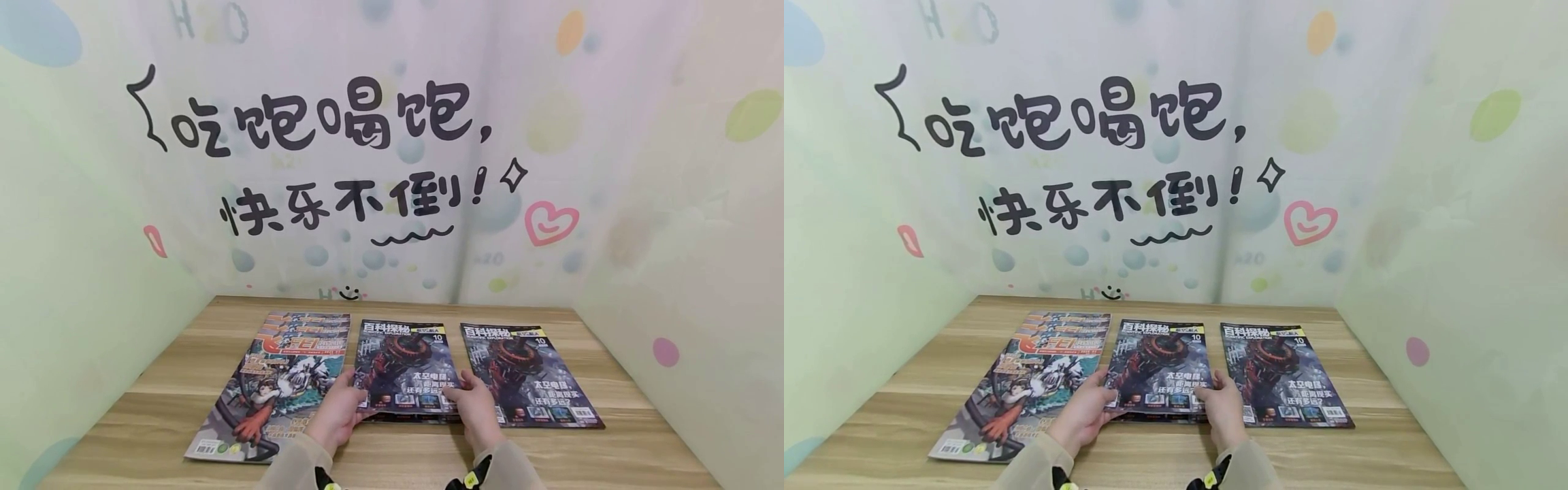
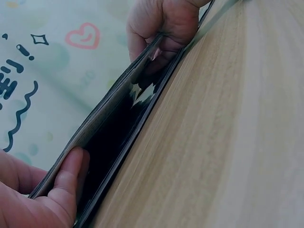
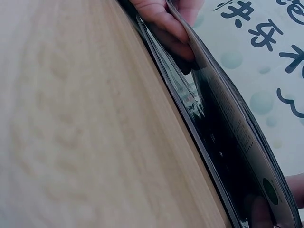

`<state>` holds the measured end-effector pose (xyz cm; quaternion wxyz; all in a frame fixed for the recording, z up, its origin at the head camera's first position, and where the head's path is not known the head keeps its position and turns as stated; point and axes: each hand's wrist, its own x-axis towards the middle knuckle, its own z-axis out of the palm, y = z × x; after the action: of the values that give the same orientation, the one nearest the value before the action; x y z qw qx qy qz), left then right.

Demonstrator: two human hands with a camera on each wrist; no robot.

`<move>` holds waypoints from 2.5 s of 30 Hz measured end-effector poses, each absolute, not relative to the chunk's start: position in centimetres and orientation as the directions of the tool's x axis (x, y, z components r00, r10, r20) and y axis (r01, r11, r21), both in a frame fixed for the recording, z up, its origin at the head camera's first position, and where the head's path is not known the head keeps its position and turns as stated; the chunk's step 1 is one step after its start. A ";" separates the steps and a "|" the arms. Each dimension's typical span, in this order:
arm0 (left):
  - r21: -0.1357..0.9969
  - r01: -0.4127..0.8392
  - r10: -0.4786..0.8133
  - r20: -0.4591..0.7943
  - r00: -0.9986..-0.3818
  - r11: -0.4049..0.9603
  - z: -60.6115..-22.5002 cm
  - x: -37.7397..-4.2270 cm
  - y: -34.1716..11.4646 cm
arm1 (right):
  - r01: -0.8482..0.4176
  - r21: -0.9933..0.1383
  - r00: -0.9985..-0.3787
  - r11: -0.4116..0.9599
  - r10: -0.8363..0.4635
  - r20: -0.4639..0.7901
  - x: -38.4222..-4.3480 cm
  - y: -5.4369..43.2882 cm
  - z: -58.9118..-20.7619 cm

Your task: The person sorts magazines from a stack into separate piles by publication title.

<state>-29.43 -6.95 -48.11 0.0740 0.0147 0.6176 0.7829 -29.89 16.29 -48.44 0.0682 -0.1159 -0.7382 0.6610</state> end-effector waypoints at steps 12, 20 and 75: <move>0.981 -0.091 0.102 -0.074 -0.992 -0.169 -47.8 -29.2 -6.9 | 0.083 -0.994 -0.967 0.068 0.246 -0.064 -30.0 16.4 -48.6; 0.992 -0.075 0.049 -0.070 -0.996 -0.101 -47.3 -29.5 -7.0 | 0.075 -0.993 -0.975 0.086 0.216 -0.055 -30.0 16.8 -48.5; 0.999 0.031 0.042 0.029 -0.999 0.032 -47.1 -28.9 -1.5 | 0.071 -0.927 -0.989 0.367 0.147 -0.018 -29.7 25.0 -46.7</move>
<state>-28.92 -1.54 -47.13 0.0040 0.0252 0.7183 0.6953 -29.71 25.03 -46.71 0.0340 -0.0660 -0.8261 0.5587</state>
